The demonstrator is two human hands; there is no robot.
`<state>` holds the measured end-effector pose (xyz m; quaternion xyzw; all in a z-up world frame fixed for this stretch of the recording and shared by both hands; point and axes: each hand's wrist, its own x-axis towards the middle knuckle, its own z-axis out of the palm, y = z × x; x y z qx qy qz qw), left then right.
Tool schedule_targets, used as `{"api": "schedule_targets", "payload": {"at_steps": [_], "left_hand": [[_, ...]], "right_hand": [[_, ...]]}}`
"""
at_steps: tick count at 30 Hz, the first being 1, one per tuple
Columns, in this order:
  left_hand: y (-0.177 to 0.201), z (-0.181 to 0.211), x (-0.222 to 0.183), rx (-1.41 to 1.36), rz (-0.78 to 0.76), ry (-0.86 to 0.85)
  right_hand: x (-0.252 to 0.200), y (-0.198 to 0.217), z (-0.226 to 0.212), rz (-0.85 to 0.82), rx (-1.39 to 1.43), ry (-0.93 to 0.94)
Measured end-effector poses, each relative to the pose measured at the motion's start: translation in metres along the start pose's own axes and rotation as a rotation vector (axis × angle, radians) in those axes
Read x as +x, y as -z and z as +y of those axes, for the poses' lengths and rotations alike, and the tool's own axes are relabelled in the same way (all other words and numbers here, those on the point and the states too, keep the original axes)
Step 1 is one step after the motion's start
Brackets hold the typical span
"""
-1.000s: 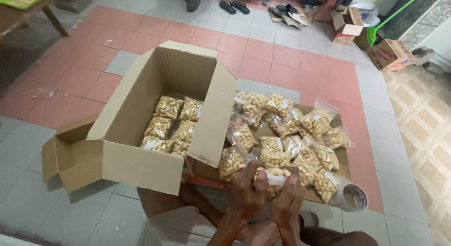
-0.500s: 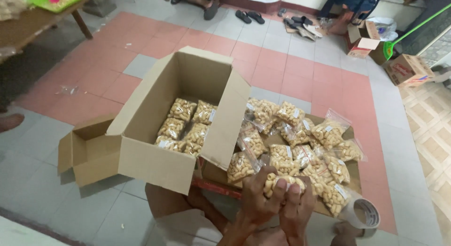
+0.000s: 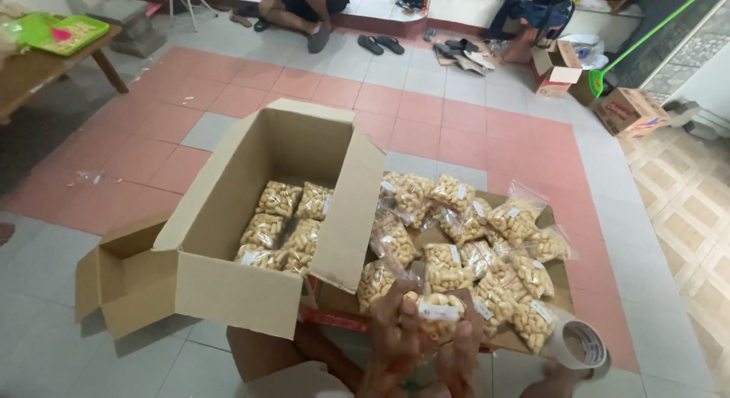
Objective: Manually packing small bags of snacks into a cardboard box and using scissors to trim packaging.
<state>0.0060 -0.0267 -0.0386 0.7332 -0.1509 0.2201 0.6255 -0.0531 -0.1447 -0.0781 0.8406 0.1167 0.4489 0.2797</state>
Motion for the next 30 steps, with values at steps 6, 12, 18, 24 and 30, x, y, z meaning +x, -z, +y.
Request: {"api": "schedule_targets", "payload": {"at_steps": [6,12,18,24,30], "left_hand": [[0.000,0.015,0.006,-0.089,0.012,-0.025],[-0.010,0.018,0.003,0.026,-0.053,-0.089],[-0.012,-0.001,0.000,0.036,-0.054,-0.092],[-0.011,0.014,0.003,-0.065,-0.106,-0.132],[-0.006,0.027,0.002,0.028,-0.020,-0.097]], "right_hand": [[0.031,-0.011,0.004,-0.113,1.546,-1.088],[0.006,-0.030,0.005,-0.245,1.113,-1.227],[0.004,-0.037,0.001,-0.160,1.257,-1.097],[0.008,-0.028,-0.005,-0.160,1.463,-1.549],[0.013,-0.017,0.007,-0.147,1.312,-1.240]]}}
